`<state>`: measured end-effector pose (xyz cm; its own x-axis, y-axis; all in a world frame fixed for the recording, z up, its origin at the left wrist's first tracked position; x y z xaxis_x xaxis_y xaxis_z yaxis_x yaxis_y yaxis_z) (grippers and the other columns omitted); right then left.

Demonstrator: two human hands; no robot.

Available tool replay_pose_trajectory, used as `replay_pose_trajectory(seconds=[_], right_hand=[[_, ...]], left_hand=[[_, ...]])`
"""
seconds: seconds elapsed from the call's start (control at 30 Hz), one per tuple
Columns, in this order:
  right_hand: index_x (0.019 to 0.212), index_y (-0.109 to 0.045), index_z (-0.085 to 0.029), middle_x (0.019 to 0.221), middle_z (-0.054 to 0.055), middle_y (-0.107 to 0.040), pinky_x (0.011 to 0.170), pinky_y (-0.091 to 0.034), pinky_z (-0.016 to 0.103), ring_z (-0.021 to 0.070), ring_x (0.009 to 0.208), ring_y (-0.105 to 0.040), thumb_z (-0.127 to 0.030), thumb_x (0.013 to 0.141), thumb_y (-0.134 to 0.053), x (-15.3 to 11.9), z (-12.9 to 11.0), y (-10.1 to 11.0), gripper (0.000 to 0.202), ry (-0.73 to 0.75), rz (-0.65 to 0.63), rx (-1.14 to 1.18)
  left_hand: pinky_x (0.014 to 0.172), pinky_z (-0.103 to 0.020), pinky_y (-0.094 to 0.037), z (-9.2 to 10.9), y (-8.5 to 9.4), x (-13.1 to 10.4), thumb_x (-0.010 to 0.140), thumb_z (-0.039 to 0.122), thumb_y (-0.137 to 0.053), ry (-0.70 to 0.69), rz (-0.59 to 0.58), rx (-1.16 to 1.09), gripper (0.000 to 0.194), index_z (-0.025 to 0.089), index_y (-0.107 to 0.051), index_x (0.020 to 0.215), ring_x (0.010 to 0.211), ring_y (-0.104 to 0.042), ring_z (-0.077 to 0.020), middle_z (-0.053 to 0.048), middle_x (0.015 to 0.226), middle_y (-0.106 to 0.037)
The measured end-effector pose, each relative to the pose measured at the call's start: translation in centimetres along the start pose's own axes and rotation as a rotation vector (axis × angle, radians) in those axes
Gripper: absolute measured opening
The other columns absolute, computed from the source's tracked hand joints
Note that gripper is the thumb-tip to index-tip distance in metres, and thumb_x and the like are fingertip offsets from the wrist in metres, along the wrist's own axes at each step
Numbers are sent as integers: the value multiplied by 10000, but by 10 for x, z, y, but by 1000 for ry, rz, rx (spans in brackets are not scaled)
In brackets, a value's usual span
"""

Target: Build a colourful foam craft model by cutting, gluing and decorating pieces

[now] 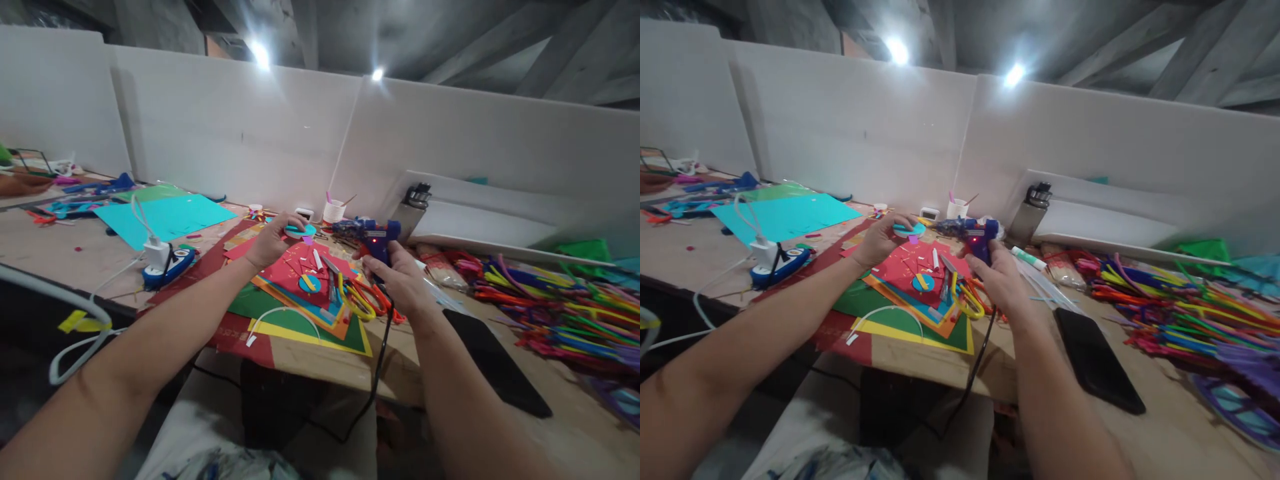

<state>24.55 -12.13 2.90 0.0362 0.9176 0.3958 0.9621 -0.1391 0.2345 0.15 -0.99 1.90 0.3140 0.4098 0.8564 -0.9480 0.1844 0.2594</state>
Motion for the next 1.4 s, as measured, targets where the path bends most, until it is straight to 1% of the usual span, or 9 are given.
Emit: replay_pose_trajectory(seconds=[0.17, 0.3, 0.47, 0.63, 0.87, 1.07, 1.17, 1.3, 1.4], right_hand=[[1019, -591, -196, 914, 24, -682, 681, -454, 287, 145, 725, -568, -367, 813, -611, -1, -4, -2, 269, 48, -28, -127], [1115, -587, -197, 941, 32, -688, 749, -471, 317, 175, 792, -596, -360, 825, -606, -1, -5, -2, 333, 63, -36, -193], [1173, -586, -209, 956, 40, -692, 763, -478, 338, 200, 821, -608, -408, 825, -631, 0, 0, 1, 404, 63, -29, -285], [1191, -580, -209, 981, 37, -685, 767, -476, 331, 198, 840, -603, -399, 832, -618, 0, -1, 0, 408, 63, -36, -269], [1174, -585, -216, 888, 18, -670, 724, -472, 315, 197, 810, -596, -400, 822, -634, -2, -3, -1, 401, 68, -43, -272], [1093, -614, -201, 817, 10, -645, 724, -477, 321, 199, 799, -589, -361, 800, -641, -3, -10, -2, 335, 60, -58, -261], [1105, -622, -196, 840, 15, -662, 733, -490, 331, 204, 801, -601, -364, 789, -652, -3, -13, -3, 359, 39, -62, -250], [1127, -625, -201, 950, 29, -698, 784, -508, 349, 207, 841, -625, -363, 780, -662, -4, -13, -2, 385, 31, -65, -231], [1122, -635, -202, 979, 34, -709, 803, -519, 358, 214, 866, -638, -340, 763, -673, -3, -13, 0, 387, 30, -81, -222]], left_hand=[[920, -393, -505, 3, 0, 2, 830, 251, -689, -63, -25, 35, 116, 187, -625, 902, 1022, -646, -190, -98, 1041, -679], [904, -387, -514, 5, 0, 3, 837, 246, -683, -88, -37, 53, 111, 181, -622, 904, 1006, -649, -189, -102, 1028, -675], [908, -387, -512, 7, 1, 2, 856, 242, -661, -97, -66, 99, 91, 187, -616, 912, 1027, -641, -191, -102, 1036, -674], [908, -380, -509, 8, 1, 2, 853, 233, -658, -95, -77, 123, 80, 191, -622, 912, 1027, -639, -189, -101, 1051, -679], [934, -396, -499, 11, 1, 3, 823, 238, -687, -62, -80, 120, 86, 196, -635, 879, 1029, -641, -194, -96, 1037, -688], [957, -397, -497, 12, 2, 3, 841, 237, -667, -85, -107, 163, 50, 205, -640, 868, 1066, -630, -192, -92, 1042, -683], [968, -392, -496, 13, 2, 3, 852, 210, -645, -109, -125, 188, 20, 207, -647, 871, 1097, -624, -191, -92, 1058, -682], [961, -395, -499, 16, 2, 4, 832, 155, -646, -161, -146, 201, 53, 205, -647, 849, 1091, -633, -201, -90, 1025, -688], [955, -398, -499, 17, 2, 6, 813, 154, -662, -145, -172, 223, 59, 210, -645, 809, 1066, -640, -206, -81, 1000, -694]])
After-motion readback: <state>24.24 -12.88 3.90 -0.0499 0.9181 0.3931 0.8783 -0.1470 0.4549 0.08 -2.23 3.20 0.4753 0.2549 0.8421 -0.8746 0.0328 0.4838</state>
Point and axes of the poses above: each hand's wrist, its own x-axis towards the middle knuckle, its own y-axis out of the back of the hand, z = x × y, the point moved 2 cm from there along x, towards the middle knuckle
